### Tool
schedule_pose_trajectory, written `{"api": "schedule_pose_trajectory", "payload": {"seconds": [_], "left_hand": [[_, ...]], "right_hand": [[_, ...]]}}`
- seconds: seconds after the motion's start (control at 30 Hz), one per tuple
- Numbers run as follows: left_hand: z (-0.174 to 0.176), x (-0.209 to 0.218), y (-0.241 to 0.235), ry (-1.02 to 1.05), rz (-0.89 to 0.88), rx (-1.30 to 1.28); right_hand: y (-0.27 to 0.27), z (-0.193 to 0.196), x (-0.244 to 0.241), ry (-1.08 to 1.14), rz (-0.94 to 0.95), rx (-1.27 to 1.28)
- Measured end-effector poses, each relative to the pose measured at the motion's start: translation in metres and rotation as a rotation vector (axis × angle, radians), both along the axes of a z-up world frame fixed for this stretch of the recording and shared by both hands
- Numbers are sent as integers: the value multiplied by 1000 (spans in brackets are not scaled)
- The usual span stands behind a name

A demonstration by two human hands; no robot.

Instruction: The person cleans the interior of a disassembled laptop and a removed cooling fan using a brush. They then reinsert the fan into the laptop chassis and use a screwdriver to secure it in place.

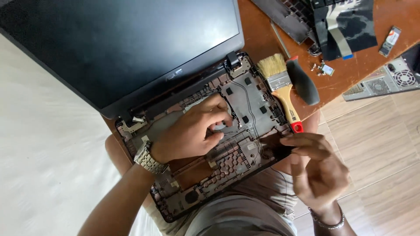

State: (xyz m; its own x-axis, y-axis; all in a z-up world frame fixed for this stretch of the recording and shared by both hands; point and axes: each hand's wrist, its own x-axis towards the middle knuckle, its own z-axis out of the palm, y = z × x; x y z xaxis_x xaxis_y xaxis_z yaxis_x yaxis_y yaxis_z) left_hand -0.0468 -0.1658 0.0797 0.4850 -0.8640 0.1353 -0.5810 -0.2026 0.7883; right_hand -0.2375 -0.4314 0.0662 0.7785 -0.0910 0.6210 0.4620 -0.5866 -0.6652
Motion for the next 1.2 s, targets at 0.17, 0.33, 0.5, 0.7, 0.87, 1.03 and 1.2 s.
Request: {"api": "schedule_pose_trajectory", "payload": {"seconds": [0.17,0.33,0.5,0.7,0.87,1.03,1.2], "left_hand": [[2,0,-1,-72,-48,-87],[1,-1,-1,-103,-38,-72],[0,0,-2,-120,-43,-8],[-2,-2,-4,-93,-34,-36],[-8,-2,-1,-68,-8,-115],[-8,-2,1,-37,6,-141],[1,-3,0,-3,35,-121]], "right_hand": [[-4,2,-15,190,34,760],[1,9,-18,347,-18,665],[2,36,5,284,185,-42],[4,51,20,258,324,-591],[4,58,31,276,316,-651],[23,70,28,265,456,-448],[10,64,32,444,891,-213]]}}
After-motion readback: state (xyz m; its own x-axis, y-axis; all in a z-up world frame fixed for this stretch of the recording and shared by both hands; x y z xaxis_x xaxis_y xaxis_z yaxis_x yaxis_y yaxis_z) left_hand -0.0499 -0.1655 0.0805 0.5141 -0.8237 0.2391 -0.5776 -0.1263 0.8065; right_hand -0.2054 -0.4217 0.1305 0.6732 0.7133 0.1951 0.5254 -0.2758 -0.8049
